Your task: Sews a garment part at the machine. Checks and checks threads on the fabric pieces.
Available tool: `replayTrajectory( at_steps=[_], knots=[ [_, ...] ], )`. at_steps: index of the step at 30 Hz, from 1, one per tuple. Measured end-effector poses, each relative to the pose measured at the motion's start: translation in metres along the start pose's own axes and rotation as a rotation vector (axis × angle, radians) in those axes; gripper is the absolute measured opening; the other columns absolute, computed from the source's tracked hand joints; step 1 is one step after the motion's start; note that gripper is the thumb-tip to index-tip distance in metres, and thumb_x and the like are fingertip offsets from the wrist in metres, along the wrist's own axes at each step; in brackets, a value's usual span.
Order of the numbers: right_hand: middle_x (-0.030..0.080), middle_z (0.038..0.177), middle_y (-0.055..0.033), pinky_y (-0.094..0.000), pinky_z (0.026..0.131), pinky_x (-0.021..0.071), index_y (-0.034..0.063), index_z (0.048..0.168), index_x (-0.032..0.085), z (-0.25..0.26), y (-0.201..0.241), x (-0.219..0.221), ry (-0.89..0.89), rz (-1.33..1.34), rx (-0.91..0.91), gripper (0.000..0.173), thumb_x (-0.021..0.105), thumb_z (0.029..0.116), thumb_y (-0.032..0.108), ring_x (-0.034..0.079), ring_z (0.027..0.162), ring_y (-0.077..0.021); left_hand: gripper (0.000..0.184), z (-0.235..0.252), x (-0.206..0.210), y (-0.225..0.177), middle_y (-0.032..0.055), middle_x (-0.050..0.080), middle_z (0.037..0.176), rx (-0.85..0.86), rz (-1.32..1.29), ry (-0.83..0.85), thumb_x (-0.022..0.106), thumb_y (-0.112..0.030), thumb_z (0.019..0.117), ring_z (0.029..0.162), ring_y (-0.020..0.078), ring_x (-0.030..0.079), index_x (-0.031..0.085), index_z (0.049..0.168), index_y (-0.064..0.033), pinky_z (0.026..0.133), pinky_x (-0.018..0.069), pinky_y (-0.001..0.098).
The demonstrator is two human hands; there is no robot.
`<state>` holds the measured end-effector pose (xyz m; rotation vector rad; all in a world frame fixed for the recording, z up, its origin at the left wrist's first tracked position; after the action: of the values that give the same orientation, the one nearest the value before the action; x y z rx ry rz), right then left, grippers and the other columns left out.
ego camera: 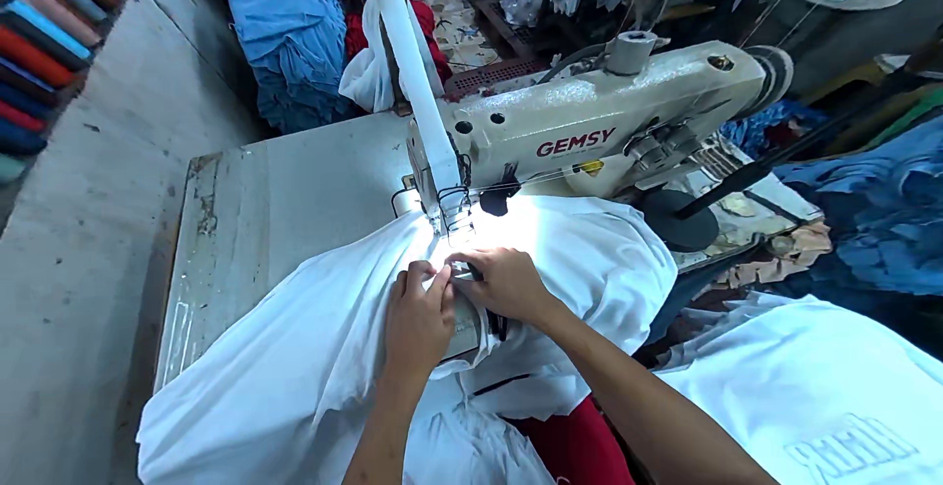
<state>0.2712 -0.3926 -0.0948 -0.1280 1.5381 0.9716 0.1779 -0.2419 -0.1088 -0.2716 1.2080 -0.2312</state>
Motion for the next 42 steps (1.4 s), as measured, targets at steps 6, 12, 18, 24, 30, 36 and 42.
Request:
replayTrajectory(
  at_steps=[6, 12, 18, 24, 30, 36, 42],
  knots=[
    [0.076, 0.1, -0.005, -0.0548, 0.07, 0.0538, 0.0267, 0.121, 0.075, 0.01, -0.006, -0.005, 0.024, 0.006, -0.017, 0.031, 0.058, 0.0962, 0.037, 0.072, 0.09, -0.0277, 0.031, 0.019, -0.002, 0.0, 0.0142, 0.065, 0.121, -0.006, 0.115, 0.062, 0.053, -0.031, 0.1005, 0.108, 0.035, 0.063, 0.076, 0.119, -0.0215, 0.089, 0.0516, 0.0501],
    [0.072, 0.094, -0.0132, -0.0563, 0.082, 0.0502, 0.0171, 0.126, 0.072, 0.029, -0.005, -0.033, 0.263, 0.138, 0.132, 0.034, 0.053, 0.1039, 0.034, 0.068, 0.093, -0.0314, 0.036, 0.031, 0.001, -0.017, 0.0181, 0.062, 0.129, -0.156, 0.2, 0.122, 0.049, -0.039, 0.104, 0.117, 0.039, 0.06, 0.074, 0.123, -0.0221, 0.092, 0.0489, 0.0557],
    [0.073, 0.089, -0.0083, -0.0519, 0.056, 0.05, 0.024, 0.119, 0.075, 0.007, 0.005, 0.011, -0.155, -0.149, 0.034, 0.034, 0.058, 0.0884, 0.025, 0.071, 0.075, -0.0312, 0.029, 0.021, 0.012, -0.022, 0.017, 0.062, 0.13, -0.161, 0.208, -0.02, 0.059, -0.022, 0.0941, 0.112, 0.0382, 0.06, 0.077, 0.117, -0.0179, 0.09, 0.0468, 0.0557],
    [0.074, 0.093, -0.01, -0.0548, 0.062, 0.0521, 0.0212, 0.121, 0.074, 0.017, -0.014, 0.01, -0.142, -0.09, -0.112, 0.037, 0.067, 0.0852, 0.026, 0.071, 0.079, -0.0317, 0.03, 0.029, 0.01, -0.01, 0.0265, 0.06, 0.128, -0.084, 0.085, -0.045, 0.066, -0.016, 0.0892, 0.115, 0.0498, 0.059, 0.076, 0.118, -0.0124, 0.089, 0.0469, 0.0685],
    [0.074, 0.097, -0.0096, -0.0545, 0.065, 0.0534, 0.018, 0.125, 0.071, 0.016, -0.02, -0.003, -0.064, -0.083, -0.154, 0.036, 0.067, 0.0887, 0.018, 0.071, 0.084, -0.0312, 0.031, 0.029, 0.006, -0.015, 0.0306, 0.059, 0.128, -0.072, 0.097, -0.096, 0.066, -0.013, 0.0906, 0.111, 0.0546, 0.058, 0.075, 0.12, -0.0096, 0.087, 0.044, 0.0715],
    [0.07, 0.082, -0.0101, -0.0508, 0.056, 0.0493, 0.0214, 0.12, 0.075, 0.002, -0.016, -0.003, -0.127, -0.142, -0.174, 0.034, 0.068, 0.0876, 0.016, 0.068, 0.069, -0.0307, 0.036, 0.015, 0.01, -0.01, 0.0254, 0.063, 0.125, 0.02, 0.086, -0.18, 0.051, -0.026, 0.0987, 0.109, 0.0488, 0.061, 0.074, 0.118, -0.0068, 0.088, 0.0447, 0.0668],
    [0.071, 0.081, -0.0108, -0.0525, 0.054, 0.0509, 0.0263, 0.128, 0.073, 0.007, -0.016, 0.007, -0.193, -0.199, -0.188, 0.045, 0.067, 0.0847, 0.016, 0.068, 0.065, -0.032, 0.037, 0.013, 0.012, -0.006, 0.0169, 0.065, 0.13, -0.051, 0.136, -0.117, 0.05, -0.027, 0.1004, 0.116, 0.0393, 0.061, 0.073, 0.126, -0.0134, 0.095, 0.0465, 0.0586]
  ],
)
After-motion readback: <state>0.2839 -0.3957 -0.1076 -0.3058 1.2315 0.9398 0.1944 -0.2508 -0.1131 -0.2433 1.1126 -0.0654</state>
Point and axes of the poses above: each hand's wrist, its own z-axis towards the middle knuckle, its own x-axis out of the palm, y = z × x, the point moved 1 cm from there along z, towards the middle knuckle
